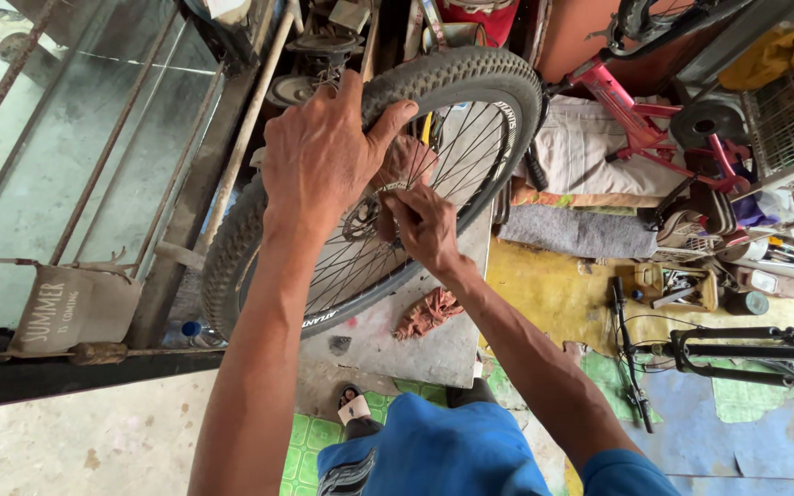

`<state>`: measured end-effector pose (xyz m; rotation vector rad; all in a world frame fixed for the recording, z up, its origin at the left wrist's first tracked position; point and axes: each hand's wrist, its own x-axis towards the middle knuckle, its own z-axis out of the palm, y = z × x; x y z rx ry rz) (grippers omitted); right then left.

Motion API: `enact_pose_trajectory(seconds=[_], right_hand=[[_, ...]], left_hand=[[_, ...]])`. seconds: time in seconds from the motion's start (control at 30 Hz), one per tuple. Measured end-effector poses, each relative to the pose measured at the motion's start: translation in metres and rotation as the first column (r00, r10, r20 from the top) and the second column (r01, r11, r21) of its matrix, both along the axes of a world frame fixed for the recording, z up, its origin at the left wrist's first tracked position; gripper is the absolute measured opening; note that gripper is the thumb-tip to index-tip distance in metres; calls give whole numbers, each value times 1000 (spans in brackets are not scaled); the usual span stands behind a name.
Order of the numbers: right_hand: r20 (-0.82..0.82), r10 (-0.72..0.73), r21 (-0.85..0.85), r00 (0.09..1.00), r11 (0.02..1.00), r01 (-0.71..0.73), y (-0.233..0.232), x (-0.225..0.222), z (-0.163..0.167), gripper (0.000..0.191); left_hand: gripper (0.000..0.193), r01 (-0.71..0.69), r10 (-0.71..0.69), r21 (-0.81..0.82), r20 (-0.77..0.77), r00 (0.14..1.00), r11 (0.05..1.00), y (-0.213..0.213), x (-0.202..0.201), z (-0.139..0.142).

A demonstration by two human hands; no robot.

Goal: The person holds a bicycle wheel upright and wipes the tire and rim with a cloth. They rotate the wheel to reach different sections and continue wiping the surface repeatedly.

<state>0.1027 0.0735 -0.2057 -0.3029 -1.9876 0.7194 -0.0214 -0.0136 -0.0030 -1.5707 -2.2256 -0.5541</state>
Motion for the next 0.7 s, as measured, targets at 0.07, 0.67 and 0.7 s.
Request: enact_pose_trajectory(seconds=[0.07,0.67,0.7], right_hand=[[27,17,-54,999,998,-15,-5,7,-5,11],[75,-84,8,994,996,84,-10,-3,-15,15],[49,-96,31,994,995,94,-8,-4,-11,15]], left_hand=[[64,-1,2,-32,29,1000,999,0,-1,1],[66,-11,11,16,3,1000,1000,-2,-6,3],[66,-1,0,21,23,1000,1000,-2,-5,3]])
